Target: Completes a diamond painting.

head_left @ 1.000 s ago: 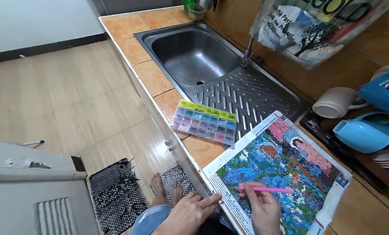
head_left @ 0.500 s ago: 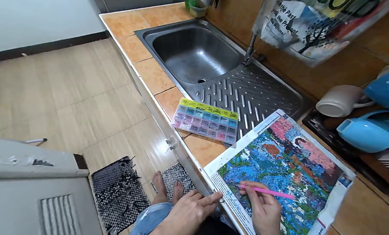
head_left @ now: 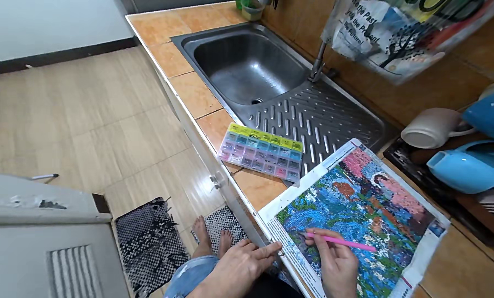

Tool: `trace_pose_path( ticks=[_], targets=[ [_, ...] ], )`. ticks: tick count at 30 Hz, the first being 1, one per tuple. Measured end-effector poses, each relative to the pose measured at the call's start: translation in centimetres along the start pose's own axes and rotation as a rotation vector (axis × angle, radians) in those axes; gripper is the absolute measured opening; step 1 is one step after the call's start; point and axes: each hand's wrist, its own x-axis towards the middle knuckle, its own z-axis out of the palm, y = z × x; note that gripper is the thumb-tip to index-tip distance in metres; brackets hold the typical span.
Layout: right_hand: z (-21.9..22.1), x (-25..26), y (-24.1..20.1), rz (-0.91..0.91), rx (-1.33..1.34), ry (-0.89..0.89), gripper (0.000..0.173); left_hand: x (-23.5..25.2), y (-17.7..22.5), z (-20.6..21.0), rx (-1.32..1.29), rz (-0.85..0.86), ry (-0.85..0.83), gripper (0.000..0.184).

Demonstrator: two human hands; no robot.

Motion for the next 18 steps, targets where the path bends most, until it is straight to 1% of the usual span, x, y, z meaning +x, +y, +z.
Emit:
trace_pose_path(
  ticks=[18],
  targets=[
    [0.15, 0.13, 0.12, -0.016, -0.056, -0.001, 0.011, -0.02, 0.05, 0.06, -0.002, -0.006, 0.008, 0.026]
  ],
)
